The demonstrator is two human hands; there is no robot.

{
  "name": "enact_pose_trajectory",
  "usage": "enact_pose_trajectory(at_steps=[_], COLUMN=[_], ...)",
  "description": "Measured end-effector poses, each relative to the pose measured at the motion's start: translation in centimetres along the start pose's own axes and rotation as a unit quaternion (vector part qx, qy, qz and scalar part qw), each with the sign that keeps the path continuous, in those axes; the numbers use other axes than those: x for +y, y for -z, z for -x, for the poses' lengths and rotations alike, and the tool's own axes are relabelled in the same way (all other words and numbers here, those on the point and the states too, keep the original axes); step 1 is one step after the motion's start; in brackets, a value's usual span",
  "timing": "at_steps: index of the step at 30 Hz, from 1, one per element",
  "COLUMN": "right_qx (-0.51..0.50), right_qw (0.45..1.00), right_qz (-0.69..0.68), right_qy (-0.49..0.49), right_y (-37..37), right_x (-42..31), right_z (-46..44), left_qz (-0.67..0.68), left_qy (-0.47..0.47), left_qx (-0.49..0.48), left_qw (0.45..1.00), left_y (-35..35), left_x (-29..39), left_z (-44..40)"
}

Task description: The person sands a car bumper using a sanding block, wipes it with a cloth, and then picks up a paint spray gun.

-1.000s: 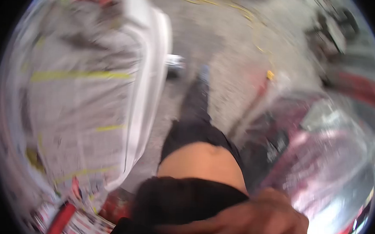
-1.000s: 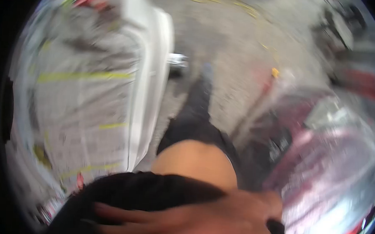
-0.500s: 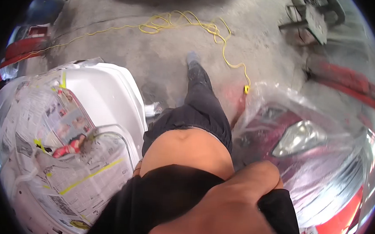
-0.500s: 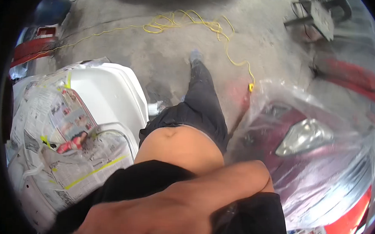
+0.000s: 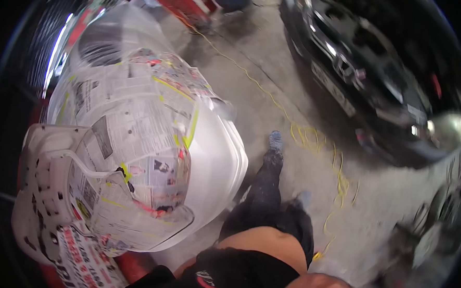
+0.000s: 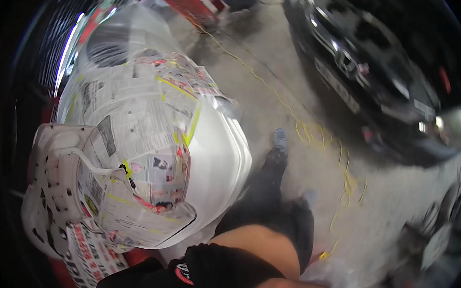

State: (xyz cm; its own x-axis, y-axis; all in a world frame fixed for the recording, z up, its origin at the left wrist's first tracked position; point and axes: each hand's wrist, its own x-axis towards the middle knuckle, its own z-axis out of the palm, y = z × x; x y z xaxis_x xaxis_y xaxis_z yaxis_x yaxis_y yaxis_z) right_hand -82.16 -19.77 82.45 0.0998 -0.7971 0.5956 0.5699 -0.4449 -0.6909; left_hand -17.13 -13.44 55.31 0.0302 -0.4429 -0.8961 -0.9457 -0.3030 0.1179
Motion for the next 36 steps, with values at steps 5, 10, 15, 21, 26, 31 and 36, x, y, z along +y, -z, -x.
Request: enact_pose_trajectory(at_steps=[5,10,15,21,26,31,36], right_qx=[0.001,0.101,0.065,0.103,0.065,0.011,0.044], right_qw=[0.983,0.686,0.497,0.581,0.686,0.736,0.733], right_qz=[0.131,0.530,0.454,0.360,0.370,0.388,0.409], right_qy=[-0.130,-0.488,-0.737,-0.722,-0.623,-0.555,-0.541], right_y=[12.2,31.7,42.0,50.8,63.9,78.2,90.1], right_x=[5.9,24.0,38.1,52.6,65.6,70.2,67.3], right_z=[-6.5,-1.9,10.7,-12.7,-38.7,-64.7,-80.0], left_qz=[0.082,0.135,0.205,0.223,0.180,0.171,0.181], left_qy=[0.081,0.068,-0.052,-0.157,-0.152,-0.106,-0.075], left_qx=[-0.009,-0.021,0.021,0.033,0.029,0.087,0.129], left_qw=[0.993,0.988,0.977,0.961,0.971,0.976,0.972], left_y=[-1.3,7.2,22.1,39.0,53.8,71.2,88.9], left_x=[3.1,13.4,29.1,44.2,51.6,62.4,71.6], left_z=[-4.3,-15.4,-28.4,-38.3,-47.8,-54.3,-59.5])
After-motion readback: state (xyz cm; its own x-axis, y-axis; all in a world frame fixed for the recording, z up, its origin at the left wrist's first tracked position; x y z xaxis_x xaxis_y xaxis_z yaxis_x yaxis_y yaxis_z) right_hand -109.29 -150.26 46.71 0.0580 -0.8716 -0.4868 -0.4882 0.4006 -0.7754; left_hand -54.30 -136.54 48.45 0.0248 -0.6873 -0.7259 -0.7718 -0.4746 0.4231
